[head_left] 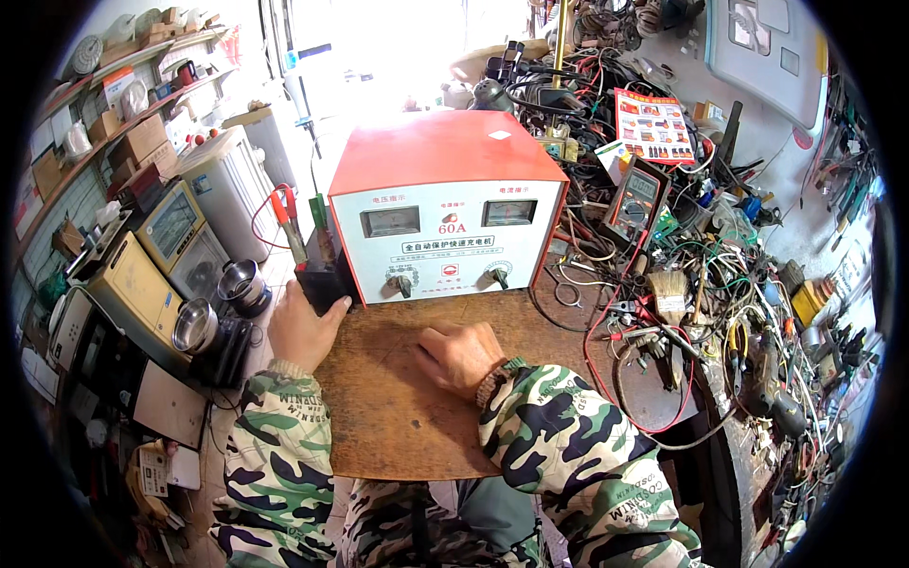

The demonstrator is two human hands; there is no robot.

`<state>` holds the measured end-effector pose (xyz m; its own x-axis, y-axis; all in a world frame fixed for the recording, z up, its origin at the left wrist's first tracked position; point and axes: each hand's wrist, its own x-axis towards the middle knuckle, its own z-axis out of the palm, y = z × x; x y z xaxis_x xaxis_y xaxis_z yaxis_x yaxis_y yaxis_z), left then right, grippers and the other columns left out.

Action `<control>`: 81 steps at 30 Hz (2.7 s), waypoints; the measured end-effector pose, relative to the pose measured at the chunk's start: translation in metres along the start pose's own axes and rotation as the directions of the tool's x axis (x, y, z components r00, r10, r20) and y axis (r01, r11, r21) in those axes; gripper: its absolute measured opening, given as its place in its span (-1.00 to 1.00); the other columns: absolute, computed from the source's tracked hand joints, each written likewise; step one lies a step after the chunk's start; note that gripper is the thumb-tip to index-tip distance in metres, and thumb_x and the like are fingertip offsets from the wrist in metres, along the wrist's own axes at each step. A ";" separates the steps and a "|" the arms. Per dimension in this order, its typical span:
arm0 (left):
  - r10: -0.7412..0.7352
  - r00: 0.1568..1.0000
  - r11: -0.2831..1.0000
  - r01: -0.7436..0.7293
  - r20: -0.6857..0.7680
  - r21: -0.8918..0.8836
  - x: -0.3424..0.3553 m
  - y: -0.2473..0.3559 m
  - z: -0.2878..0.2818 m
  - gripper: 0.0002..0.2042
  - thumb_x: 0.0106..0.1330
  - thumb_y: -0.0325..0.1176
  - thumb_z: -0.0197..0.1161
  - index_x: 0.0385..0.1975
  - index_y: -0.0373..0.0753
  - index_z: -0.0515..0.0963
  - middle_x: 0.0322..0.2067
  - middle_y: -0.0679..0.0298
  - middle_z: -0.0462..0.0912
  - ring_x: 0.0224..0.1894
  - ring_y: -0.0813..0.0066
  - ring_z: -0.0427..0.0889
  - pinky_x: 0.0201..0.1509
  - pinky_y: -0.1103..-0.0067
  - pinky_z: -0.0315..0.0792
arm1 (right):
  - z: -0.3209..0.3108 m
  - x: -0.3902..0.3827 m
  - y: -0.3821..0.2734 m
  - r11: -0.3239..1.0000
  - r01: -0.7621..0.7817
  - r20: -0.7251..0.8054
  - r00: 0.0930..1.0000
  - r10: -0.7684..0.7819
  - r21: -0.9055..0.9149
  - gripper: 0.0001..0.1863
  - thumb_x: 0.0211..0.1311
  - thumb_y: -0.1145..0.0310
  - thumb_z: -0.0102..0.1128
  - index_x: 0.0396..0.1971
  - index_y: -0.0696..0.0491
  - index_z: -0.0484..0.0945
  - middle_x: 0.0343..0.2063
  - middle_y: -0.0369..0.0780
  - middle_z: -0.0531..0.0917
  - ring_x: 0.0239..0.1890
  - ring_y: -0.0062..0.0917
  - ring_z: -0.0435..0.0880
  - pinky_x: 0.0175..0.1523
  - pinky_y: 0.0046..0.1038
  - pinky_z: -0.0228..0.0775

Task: The person connects a battery to a charger using alligator clips, then uses a multimeter to measure voltage at the battery terminals. They adjust the charger settings and continue testing the battery.

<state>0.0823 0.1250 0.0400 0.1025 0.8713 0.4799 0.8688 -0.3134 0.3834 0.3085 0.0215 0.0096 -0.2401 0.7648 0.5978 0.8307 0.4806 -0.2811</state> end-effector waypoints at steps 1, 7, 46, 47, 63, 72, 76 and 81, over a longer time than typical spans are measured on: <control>0.006 1.000 1.000 -0.006 -0.008 0.004 0.001 -0.002 0.002 -0.36 0.12 0.06 0.43 -0.11 -0.45 0.44 -0.28 -0.12 0.65 -0.22 -0.14 0.65 -0.19 0.16 0.52 | 0.000 0.000 0.000 1.000 -0.001 -0.003 1.000 0.001 -0.005 -0.82 0.16 0.29 0.25 -0.46 0.07 0.52 -0.46 -0.18 0.60 -0.43 -0.20 0.65 -0.37 -0.22 0.52; -0.025 0.998 1.000 0.025 0.058 -0.003 0.002 -0.003 -0.001 -0.34 0.13 0.07 0.42 -0.07 -0.46 0.43 -0.27 -0.14 0.65 -0.19 -0.14 0.66 -0.17 0.17 0.51 | 0.000 0.001 0.001 1.000 0.011 -0.013 1.000 -0.010 0.023 -0.82 0.15 0.29 0.24 -0.49 0.07 0.49 -0.49 -0.17 0.59 -0.45 -0.18 0.64 -0.39 -0.19 0.50; 0.077 0.995 0.997 -0.076 -0.062 0.014 0.002 -0.007 0.009 -0.45 0.11 0.01 0.46 -0.28 -0.43 0.45 -0.53 0.00 0.60 -0.42 -0.03 0.63 -0.34 0.24 0.44 | 0.001 0.003 0.008 0.999 0.042 -0.031 0.999 -0.043 -0.029 -0.86 0.03 0.37 0.28 -0.45 0.10 0.56 -0.42 -0.14 0.66 -0.40 -0.19 0.71 -0.36 -0.22 0.55; 0.128 0.986 0.992 -0.126 -0.107 0.023 0.005 -0.012 0.012 -0.45 0.13 0.00 0.46 -0.29 -0.43 0.45 -0.55 0.03 0.59 -0.45 0.03 0.63 -0.37 0.29 0.44 | 0.001 0.004 0.009 0.999 0.047 -0.043 0.998 -0.048 -0.028 -0.86 0.08 0.35 0.27 -0.48 0.09 0.53 -0.45 -0.16 0.64 -0.41 -0.19 0.69 -0.37 -0.21 0.53; 0.048 0.997 0.996 -0.043 -0.064 0.072 0.001 -0.004 0.005 -0.39 0.12 0.07 0.42 -0.26 -0.48 0.44 -0.59 0.00 0.59 -0.42 -0.06 0.64 -0.35 0.19 0.45 | 0.004 0.007 0.012 0.993 0.113 -0.120 0.986 -0.114 -0.016 -0.86 0.10 0.34 0.27 -0.49 0.08 0.53 -0.45 -0.18 0.63 -0.42 -0.18 0.66 -0.38 -0.20 0.52; 0.021 1.000 0.997 -0.021 -0.004 0.069 0.003 -0.004 0.004 -0.27 0.13 0.11 0.40 -0.06 -0.57 0.43 -0.37 -0.14 0.62 -0.25 -0.13 0.64 -0.19 0.18 0.48 | 0.003 0.004 0.020 0.997 0.036 -0.064 0.997 -0.040 -0.071 -0.85 0.16 0.29 0.28 -0.38 0.05 0.61 -0.46 -0.16 0.66 -0.44 -0.16 0.67 -0.36 -0.21 0.54; -0.037 0.997 0.998 0.035 0.061 0.044 0.004 -0.004 0.001 -0.31 0.15 0.10 0.39 -0.05 -0.51 0.45 -0.24 -0.23 0.66 -0.14 -0.21 0.65 -0.06 0.13 0.52 | 0.001 0.004 0.020 0.999 0.025 -0.072 0.997 -0.028 -0.035 -0.86 0.15 0.31 0.27 -0.41 0.07 0.60 -0.50 -0.16 0.65 -0.45 -0.16 0.67 -0.35 -0.21 0.54; -0.002 0.999 1.000 0.002 0.048 -0.006 0.003 -0.002 -0.003 -0.35 0.16 0.07 0.38 -0.08 -0.49 0.47 -0.26 -0.22 0.67 -0.16 -0.20 0.66 -0.08 0.14 0.53 | -0.005 0.004 0.017 0.994 -0.036 -0.031 0.999 0.033 -0.103 -0.85 0.14 0.30 0.27 -0.43 0.07 0.61 -0.49 -0.15 0.66 -0.44 -0.16 0.67 -0.33 -0.21 0.54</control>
<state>0.0792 0.1274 0.0431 0.1239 0.8893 0.4403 0.8663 -0.3133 0.3891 0.3241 0.0308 0.0111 -0.1969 0.7665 0.6114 0.8861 0.4060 -0.2237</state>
